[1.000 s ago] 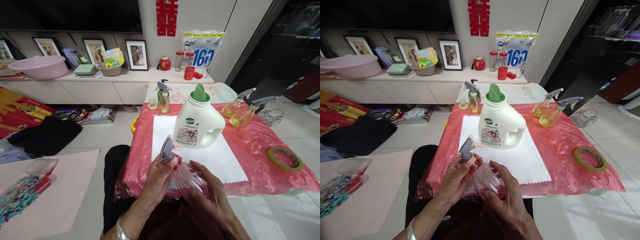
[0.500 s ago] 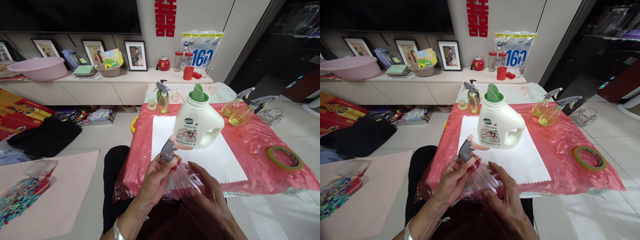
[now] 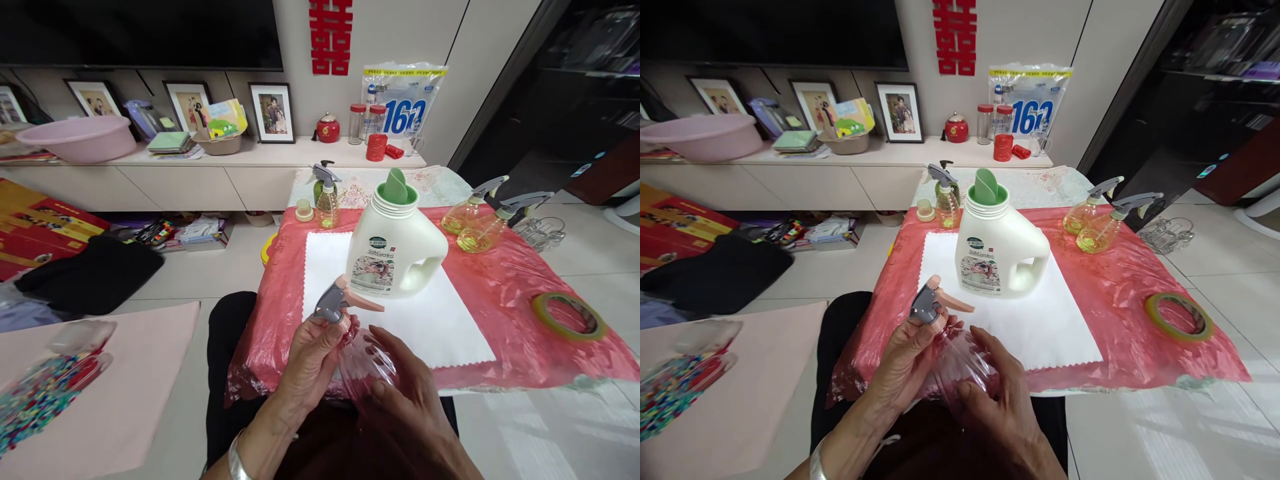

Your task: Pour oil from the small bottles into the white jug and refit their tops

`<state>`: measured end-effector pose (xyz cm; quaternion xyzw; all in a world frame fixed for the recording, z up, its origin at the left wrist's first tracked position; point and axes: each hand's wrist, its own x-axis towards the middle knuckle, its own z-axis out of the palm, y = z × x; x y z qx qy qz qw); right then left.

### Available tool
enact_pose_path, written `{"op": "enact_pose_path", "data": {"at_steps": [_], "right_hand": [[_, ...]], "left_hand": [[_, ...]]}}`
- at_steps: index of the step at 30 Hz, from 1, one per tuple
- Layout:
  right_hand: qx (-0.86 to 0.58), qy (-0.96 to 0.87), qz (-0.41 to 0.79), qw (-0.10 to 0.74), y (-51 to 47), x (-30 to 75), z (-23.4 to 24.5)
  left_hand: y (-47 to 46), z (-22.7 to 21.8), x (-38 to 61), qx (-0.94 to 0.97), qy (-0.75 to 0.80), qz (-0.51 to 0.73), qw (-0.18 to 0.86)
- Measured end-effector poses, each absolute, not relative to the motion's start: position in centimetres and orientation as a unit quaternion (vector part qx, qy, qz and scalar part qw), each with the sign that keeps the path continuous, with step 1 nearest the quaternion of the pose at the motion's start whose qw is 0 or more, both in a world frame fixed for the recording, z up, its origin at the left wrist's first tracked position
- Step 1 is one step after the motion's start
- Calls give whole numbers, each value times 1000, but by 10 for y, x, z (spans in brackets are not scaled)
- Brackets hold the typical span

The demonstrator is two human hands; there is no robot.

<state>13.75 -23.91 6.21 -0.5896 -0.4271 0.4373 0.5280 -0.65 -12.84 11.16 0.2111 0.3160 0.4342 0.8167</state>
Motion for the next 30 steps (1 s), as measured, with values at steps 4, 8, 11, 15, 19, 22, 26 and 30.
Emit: {"op": "enact_pose_path", "data": {"at_steps": [4,8,11,15,19,22,26,30], "right_hand": [[-567,-412,461,544,-238,137,65],[-552,-394,484,553,-237,135,67],[-543,-385,487,566,-237,133,65],[-539,-386,485,571,-235,129,67],[-530,-388,494,569,-234,128,68],[-514,-376,514,574,-234,128,68],[-497,-358,536,580,-235,127,68],[-508,-301,551,589,-238,123,72]], "left_hand": [[-129,110,-8,212,299,440,820],[-130,108,-10,229,283,443,819],[-131,107,-11,236,283,435,822],[-131,105,-11,234,287,441,818],[-130,103,-11,226,294,445,815],[-129,102,-14,227,293,443,817],[-128,99,-18,244,289,436,817],[-125,99,-19,251,302,432,812]]}}
